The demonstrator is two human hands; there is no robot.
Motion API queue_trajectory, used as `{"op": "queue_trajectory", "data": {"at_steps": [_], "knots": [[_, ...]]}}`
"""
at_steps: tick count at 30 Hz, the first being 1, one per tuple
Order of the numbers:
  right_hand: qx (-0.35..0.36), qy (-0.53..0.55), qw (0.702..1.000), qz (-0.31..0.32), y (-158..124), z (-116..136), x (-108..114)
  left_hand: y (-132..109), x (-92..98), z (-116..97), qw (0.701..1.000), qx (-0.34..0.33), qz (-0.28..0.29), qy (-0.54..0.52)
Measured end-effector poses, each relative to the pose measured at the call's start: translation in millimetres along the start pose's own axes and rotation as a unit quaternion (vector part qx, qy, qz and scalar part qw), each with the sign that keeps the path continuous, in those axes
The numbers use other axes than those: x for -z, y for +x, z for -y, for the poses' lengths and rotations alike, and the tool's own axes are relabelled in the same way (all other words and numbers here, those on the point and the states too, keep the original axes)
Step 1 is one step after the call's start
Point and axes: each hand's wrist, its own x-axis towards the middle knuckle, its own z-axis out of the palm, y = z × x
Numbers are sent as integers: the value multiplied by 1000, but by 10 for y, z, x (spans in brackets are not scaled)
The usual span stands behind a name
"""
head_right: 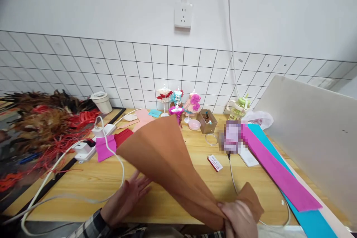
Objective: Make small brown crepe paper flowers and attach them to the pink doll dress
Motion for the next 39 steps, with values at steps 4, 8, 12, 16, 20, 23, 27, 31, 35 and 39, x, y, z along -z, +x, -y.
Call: {"op": "queue_trajectory", "data": {"at_steps": [4, 8, 12, 16, 20, 23, 27, 31, 35, 39], "knots": [[121, 62, 991, -11, 241, 351, -53, -38, 76, -95, 968, -9, -100, -229], [94, 64, 986, 121, 328, 444, -73, -188, 272, -199, 938, -17, -215, -270], [-38, 98, 948, 300, 393, 525, -165, -368, 470, -298, 908, -29, -336, -247], [-86, 136, 911, 379, 508, 576, -195, -562, 581, -370, 889, -57, -376, -254], [-111, 165, 893, 404, 654, 550, -121, -776, 622, -462, 868, -40, -414, -273], [-116, 213, 864, 442, 757, 519, -18, -897, 635, -537, 844, -5, -451, -290], [-87, 275, 802, 522, 811, 469, 44, -943, 628, -583, 822, -20, -489, -291], [-108, 287, 793, 526, 849, 303, -73, -899, 681, -504, 815, -73, -508, -268], [-122, 273, 787, 539, 1011, 67, -291, -794, 796, -350, 834, -61, -512, -195], [-100, 182, 909, 361, 1169, -39, -442, -670, 855, -233, 851, -48, -520, -54]]}}
